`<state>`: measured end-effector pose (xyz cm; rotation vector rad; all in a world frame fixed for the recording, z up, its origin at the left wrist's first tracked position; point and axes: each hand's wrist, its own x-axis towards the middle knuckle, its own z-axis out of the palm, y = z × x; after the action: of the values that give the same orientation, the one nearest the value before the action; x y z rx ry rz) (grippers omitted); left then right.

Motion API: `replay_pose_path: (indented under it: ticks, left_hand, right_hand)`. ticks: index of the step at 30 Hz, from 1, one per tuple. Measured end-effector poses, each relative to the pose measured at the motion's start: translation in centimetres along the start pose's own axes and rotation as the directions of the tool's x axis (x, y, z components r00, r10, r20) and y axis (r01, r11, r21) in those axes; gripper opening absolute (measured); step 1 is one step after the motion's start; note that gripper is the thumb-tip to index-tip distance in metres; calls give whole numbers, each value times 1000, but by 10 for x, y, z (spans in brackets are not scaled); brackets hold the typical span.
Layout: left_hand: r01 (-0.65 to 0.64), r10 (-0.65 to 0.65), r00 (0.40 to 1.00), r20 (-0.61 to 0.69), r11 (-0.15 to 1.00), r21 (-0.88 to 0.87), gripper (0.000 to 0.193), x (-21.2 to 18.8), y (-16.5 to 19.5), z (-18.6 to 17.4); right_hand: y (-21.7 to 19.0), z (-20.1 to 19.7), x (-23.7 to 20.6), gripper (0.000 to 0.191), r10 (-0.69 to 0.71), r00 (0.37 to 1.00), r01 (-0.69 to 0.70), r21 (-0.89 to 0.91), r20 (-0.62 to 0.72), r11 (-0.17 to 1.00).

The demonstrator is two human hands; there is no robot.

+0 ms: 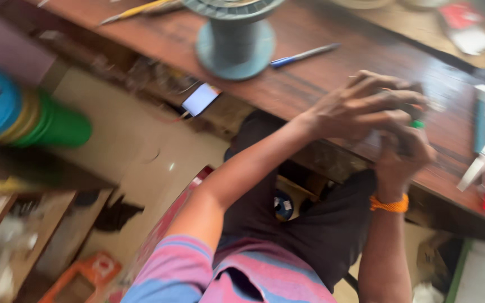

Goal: The person sits at a workbench repairing an electric motor armature, holding the rotor and working on its copper windings and commutator by hand. They briefly pick up a marker and use it on the armature, then continue manipulating the windings and repositioning the rotor on the bench.

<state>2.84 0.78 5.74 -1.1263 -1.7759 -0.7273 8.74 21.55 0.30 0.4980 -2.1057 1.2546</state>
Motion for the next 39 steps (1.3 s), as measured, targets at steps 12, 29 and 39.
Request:
replay_pose_path:
  ticks: [12,29,39]
  left_hand:
    - [715,-718,641,272,687,130,21,-162,35,-195]
    - [592,-957,-228,178,9,806,44,-196,-99,-170]
    - [525,-944,-171,283,156,837,49,-205,-120,-167]
  right_hand:
    - [12,2,-9,5,17,1000,-16,66,-17,998]
    - [24,8,-17,8,79,996,-80,-29,-36,996]
    - [43,6,-35,7,201,979,-195,149,-27,969]
